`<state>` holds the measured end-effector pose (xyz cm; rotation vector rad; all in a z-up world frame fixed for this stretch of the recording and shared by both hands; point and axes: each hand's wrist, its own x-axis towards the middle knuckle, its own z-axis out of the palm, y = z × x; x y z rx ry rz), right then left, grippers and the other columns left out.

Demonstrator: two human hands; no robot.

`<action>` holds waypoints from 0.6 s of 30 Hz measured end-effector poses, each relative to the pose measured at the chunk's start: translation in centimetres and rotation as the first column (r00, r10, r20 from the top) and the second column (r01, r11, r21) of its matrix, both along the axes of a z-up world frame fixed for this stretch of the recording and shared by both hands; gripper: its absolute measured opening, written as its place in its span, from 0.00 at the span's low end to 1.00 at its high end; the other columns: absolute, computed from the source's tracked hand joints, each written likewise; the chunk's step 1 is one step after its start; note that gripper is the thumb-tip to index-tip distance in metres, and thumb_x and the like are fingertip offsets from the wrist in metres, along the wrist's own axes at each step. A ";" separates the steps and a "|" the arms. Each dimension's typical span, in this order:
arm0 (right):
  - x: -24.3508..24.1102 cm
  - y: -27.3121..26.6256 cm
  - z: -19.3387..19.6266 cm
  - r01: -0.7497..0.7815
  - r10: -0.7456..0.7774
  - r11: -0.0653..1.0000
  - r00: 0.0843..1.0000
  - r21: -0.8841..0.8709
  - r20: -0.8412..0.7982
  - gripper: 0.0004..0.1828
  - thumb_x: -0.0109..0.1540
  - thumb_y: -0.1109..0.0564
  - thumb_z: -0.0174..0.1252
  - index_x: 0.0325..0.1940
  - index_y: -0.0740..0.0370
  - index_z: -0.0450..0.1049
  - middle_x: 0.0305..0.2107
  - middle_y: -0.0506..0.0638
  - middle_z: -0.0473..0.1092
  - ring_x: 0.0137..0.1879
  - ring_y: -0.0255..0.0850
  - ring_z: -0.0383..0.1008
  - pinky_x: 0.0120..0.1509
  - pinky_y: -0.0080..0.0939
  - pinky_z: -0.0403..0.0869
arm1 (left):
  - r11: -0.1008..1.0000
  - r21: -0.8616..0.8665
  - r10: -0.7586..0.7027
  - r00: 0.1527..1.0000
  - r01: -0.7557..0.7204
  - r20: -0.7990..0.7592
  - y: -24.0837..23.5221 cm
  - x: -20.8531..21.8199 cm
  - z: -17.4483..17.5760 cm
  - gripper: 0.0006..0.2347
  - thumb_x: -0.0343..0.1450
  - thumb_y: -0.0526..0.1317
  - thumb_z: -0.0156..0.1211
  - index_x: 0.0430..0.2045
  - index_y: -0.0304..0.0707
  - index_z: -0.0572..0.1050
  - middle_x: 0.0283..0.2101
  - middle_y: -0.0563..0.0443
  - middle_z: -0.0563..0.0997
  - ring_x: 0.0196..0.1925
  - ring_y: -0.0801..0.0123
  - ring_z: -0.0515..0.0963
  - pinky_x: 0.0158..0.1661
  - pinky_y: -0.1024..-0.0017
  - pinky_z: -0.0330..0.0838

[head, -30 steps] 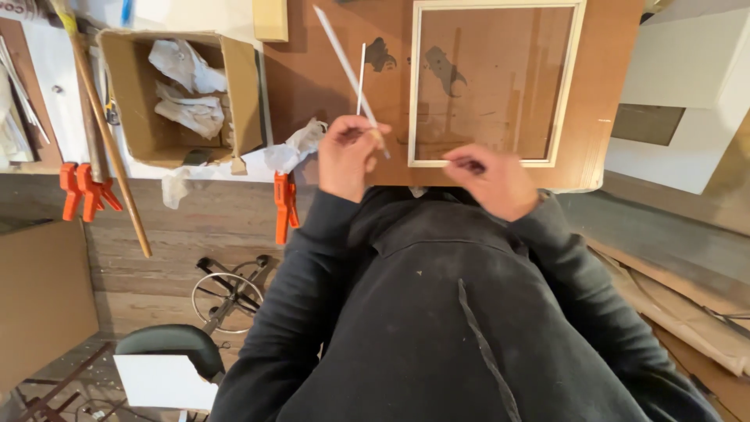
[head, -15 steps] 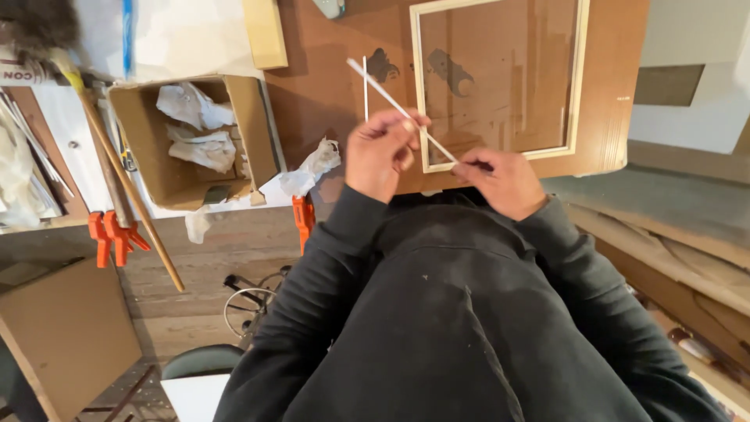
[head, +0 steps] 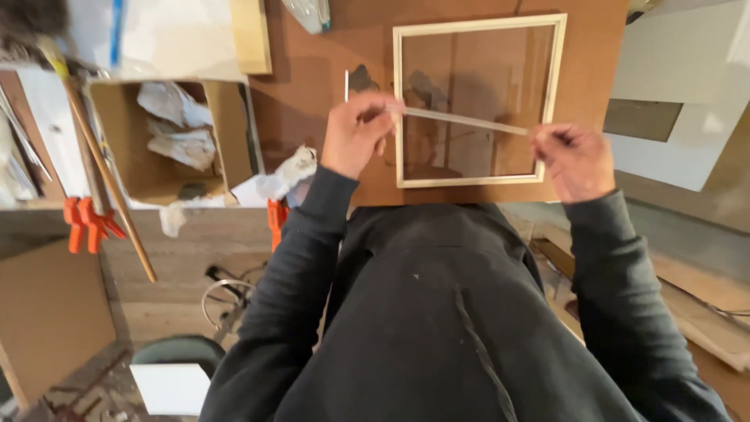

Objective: Assembling a picture frame by placing thin wooden strips or spacers onto a piece of glass within the frame.

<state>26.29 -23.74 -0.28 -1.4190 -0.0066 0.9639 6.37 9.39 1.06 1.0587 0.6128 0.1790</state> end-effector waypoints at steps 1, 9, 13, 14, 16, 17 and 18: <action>0.8 -0.2 0.1 0.026 -0.026 1.000 0.999 0.013 0.028 0.04 0.69 0.67 0.60 0.49 0.71 0.76 0.40 0.53 0.76 0.42 0.37 0.76 0.49 0.36 0.77 | 0.995 0.101 0.025 0.998 -0.020 -0.050 -0.3 0.6 0.1 0.07 0.73 0.30 0.60 0.43 0.31 0.77 0.38 0.52 0.82 0.30 0.78 0.76 0.23 0.76 0.70; 8.8 3.5 -0.3 -0.073 0.242 0.947 0.801 -0.312 0.547 0.05 0.71 0.67 0.64 0.51 0.73 0.78 0.39 0.52 0.78 0.43 0.34 0.78 0.51 0.33 0.78 | 0.558 0.830 0.372 0.892 0.007 -0.258 -1.0 6.2 -6.6 0.12 0.64 0.34 0.70 0.39 0.36 0.76 0.36 0.47 0.80 0.37 0.58 0.81 0.38 0.62 0.76; 10.6 5.5 -1.9 -0.087 0.270 0.947 0.735 -0.309 0.622 0.06 0.70 0.67 0.65 0.50 0.73 0.79 0.39 0.51 0.78 0.44 0.33 0.78 0.50 0.32 0.77 | 0.575 0.813 0.397 0.837 0.093 -0.376 -1.2 7.5 -6.5 0.10 0.65 0.35 0.68 0.37 0.39 0.76 0.36 0.49 0.82 0.38 0.56 0.82 0.39 0.59 0.75; 10.9 5.7 -2.1 -0.093 0.275 0.946 0.737 -0.309 0.618 0.06 0.70 0.67 0.65 0.50 0.73 0.79 0.39 0.51 0.78 0.44 0.33 0.78 0.50 0.32 0.77 | 0.576 0.812 0.400 0.834 0.094 -0.381 -1.4 7.6 -6.8 0.10 0.65 0.35 0.68 0.37 0.39 0.76 0.36 0.49 0.82 0.38 0.56 0.82 0.39 0.59 0.75; 11.3 6.2 -2.5 -0.123 0.295 0.947 0.700 -0.297 0.650 0.06 0.69 0.68 0.65 0.51 0.72 0.80 0.39 0.51 0.78 0.44 0.33 0.78 0.51 0.32 0.77 | 0.549 0.829 0.408 0.831 0.108 -0.378 -1.4 7.7 -7.3 0.08 0.66 0.33 0.66 0.36 0.41 0.76 0.37 0.48 0.81 0.38 0.54 0.82 0.39 0.59 0.75; 11.6 6.6 -2.7 -0.128 0.297 0.947 0.701 -0.294 0.649 0.06 0.69 0.68 0.65 0.51 0.72 0.80 0.39 0.51 0.78 0.44 0.33 0.78 0.51 0.32 0.77 | 0.547 0.830 0.413 0.828 0.107 -0.379 -1.3 7.9 -7.0 0.08 0.66 0.33 0.66 0.36 0.41 0.76 0.37 0.48 0.81 0.38 0.54 0.82 0.39 0.59 0.75; 11.8 6.8 -2.8 -0.139 0.314 0.943 0.677 -0.303 0.665 0.07 0.69 0.68 0.65 0.51 0.71 0.80 0.39 0.50 0.78 0.44 0.33 0.78 0.51 0.32 0.77 | 0.547 0.829 0.412 0.825 0.115 -0.386 -1.4 7.9 -6.8 0.08 0.65 0.33 0.65 0.36 0.41 0.76 0.37 0.48 0.81 0.38 0.53 0.82 0.38 0.59 0.75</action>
